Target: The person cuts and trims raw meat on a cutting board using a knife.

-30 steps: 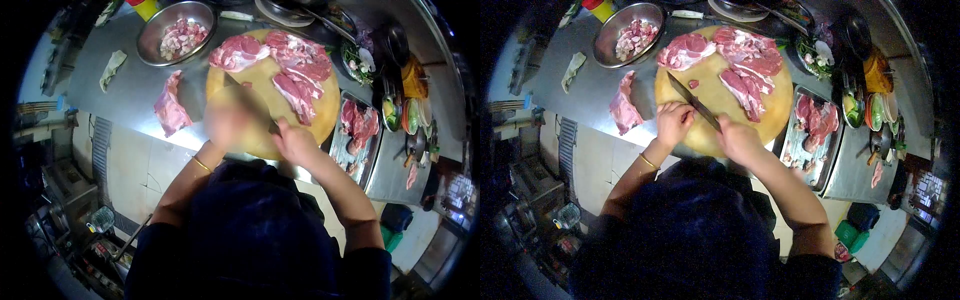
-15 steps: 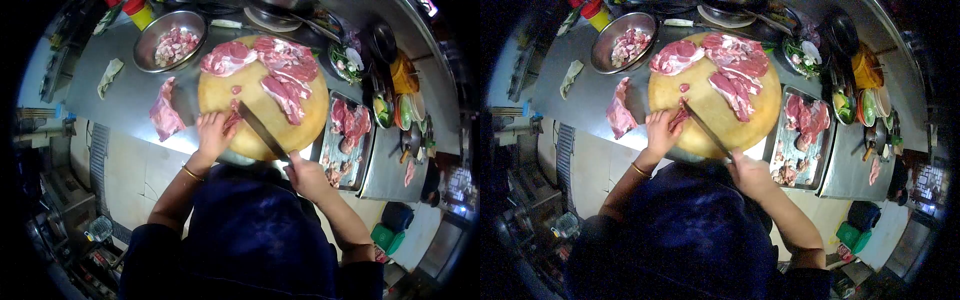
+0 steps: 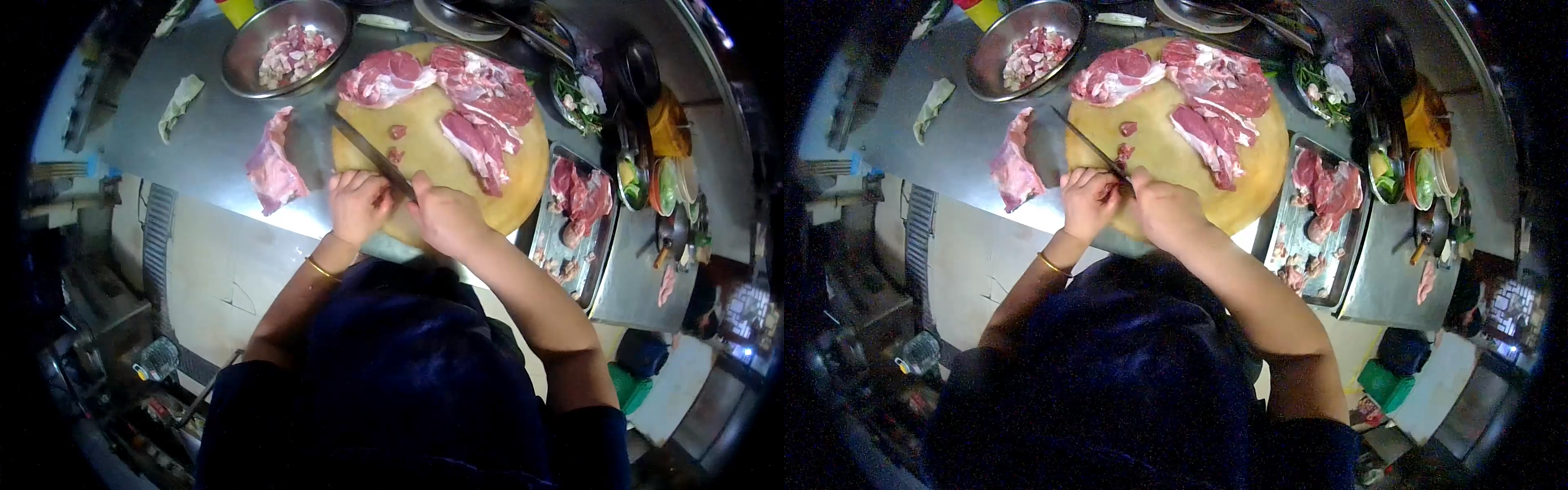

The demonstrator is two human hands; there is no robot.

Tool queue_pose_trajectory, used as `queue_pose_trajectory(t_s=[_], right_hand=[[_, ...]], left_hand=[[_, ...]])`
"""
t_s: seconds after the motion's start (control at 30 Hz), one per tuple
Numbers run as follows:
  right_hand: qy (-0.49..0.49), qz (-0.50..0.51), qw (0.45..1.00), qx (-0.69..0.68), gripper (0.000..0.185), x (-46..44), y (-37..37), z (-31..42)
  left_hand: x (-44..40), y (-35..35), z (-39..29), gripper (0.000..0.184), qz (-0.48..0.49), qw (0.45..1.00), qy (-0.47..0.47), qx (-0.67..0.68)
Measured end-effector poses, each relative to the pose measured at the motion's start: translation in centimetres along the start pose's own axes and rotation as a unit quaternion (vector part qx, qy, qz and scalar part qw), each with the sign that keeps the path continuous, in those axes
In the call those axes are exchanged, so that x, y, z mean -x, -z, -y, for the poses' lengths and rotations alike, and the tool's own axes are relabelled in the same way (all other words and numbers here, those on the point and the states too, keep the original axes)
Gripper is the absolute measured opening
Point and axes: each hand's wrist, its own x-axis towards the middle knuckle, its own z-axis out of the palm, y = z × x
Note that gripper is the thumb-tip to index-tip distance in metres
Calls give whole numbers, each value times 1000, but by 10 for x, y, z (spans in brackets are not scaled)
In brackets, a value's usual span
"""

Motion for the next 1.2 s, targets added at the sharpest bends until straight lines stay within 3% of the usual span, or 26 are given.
queue_pose_trajectory(t_s=[0.17,0.33,0.53,0.77,0.87,1.03,1.17,1.2], right_hand=[[-63,89,994,-19,38,79,30,-21],[-44,34,998,2,34,141,43,-38],[5,5,999,-50,33,128,37,-7],[-60,94,994,-21,31,71,22,5],[-9,-4,999,-51,32,17,-2,12],[-55,85,992,-79,30,67,19,-12],[-172,90,963,-186,30,159,27,-29],[-202,49,954,-215,29,171,21,-28]], left_hand=[[5,9,-2,21,-9,999,37,2],[12,26,6,16,44,998,-8,38],[9,24,1,14,36,999,-17,15],[15,22,3,14,39,999,4,20],[10,25,3,16,42,999,-23,25],[9,32,12,16,75,995,-58,36],[-6,27,27,22,95,990,-101,19],[-17,22,29,23,100,988,-120,12]])
